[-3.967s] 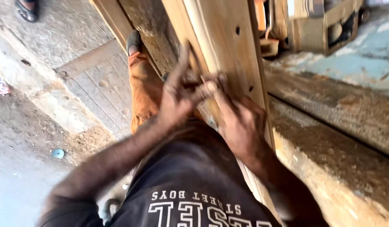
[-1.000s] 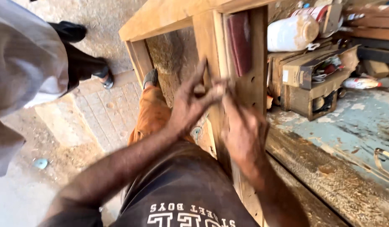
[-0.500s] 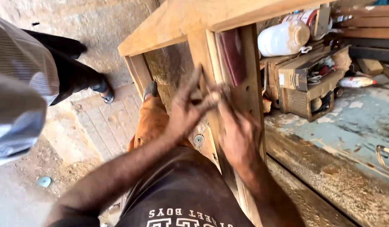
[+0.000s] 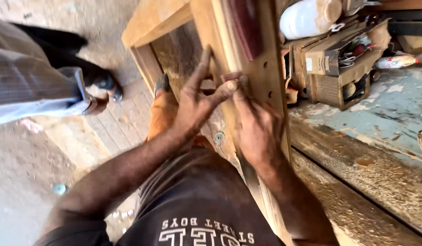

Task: The person sands the inner and outer edges of a wooden frame with sandpaper and uses a hammer to drive a chisel into the wood.

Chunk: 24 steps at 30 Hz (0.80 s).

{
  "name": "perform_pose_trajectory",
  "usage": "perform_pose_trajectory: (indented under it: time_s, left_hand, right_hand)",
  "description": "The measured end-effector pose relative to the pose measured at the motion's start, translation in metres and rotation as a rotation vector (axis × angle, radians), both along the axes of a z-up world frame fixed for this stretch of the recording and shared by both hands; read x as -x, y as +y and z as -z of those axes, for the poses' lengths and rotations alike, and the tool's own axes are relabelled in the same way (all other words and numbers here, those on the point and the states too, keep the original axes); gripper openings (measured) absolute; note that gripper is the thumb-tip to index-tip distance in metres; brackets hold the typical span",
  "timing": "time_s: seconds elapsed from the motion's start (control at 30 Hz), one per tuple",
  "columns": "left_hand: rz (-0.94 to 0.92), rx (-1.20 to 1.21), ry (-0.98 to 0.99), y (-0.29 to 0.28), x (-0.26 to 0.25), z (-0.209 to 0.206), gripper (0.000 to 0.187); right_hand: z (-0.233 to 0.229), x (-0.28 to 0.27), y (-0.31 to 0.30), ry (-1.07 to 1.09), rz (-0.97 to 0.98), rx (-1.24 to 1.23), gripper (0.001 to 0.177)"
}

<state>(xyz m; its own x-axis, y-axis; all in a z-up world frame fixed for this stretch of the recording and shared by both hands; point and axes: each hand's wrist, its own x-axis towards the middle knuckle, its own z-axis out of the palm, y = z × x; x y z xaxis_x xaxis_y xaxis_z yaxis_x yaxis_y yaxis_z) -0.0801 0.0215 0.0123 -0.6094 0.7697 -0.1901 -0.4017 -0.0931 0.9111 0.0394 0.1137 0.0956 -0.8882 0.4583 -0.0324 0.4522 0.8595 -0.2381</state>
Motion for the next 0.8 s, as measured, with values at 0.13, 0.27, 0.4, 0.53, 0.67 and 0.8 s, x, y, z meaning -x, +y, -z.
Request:
perform_pose_trajectory:
  time_s: [0.13,0.27,0.4,0.53,0.67,0.8]
  left_hand:
    - [0.053,0.055,-0.148,-0.009,-0.029,-0.002,0.102]
    - [0.069,0.069,0.015,-0.029,-0.061,-0.002,0.1]
    - [0.089,0.123,-0.08,-0.02,-0.055,-0.009,0.108]
    - [0.067,0.096,-0.063,-0.035,-0.097,0.002,0.103]
    - [0.045,-0.037,-0.199,-0.026,-0.073,-0.006,0.103]
    - [0.075,0.083,-0.03,-0.032,-0.093,-0.008,0.102]
  right_hand:
    - [-0.016,-0.029,-0.018,0.004,0.016,0.011,0.054]
    - [-0.013,-0.052,-0.021,-0.012,-0.004,0.033,0.053]
    - [-0.014,-0.059,-0.022,0.065,-0.044,0.018,0.057]
    - [-0.016,-0.087,-0.031,0.024,-0.034,0.019,0.058]
    - [-0.004,-0.072,-0.021,-0.064,-0.001,0.044,0.061]
    - [-0.028,-0.092,-0.035,0.026,-0.024,0.047,0.063]
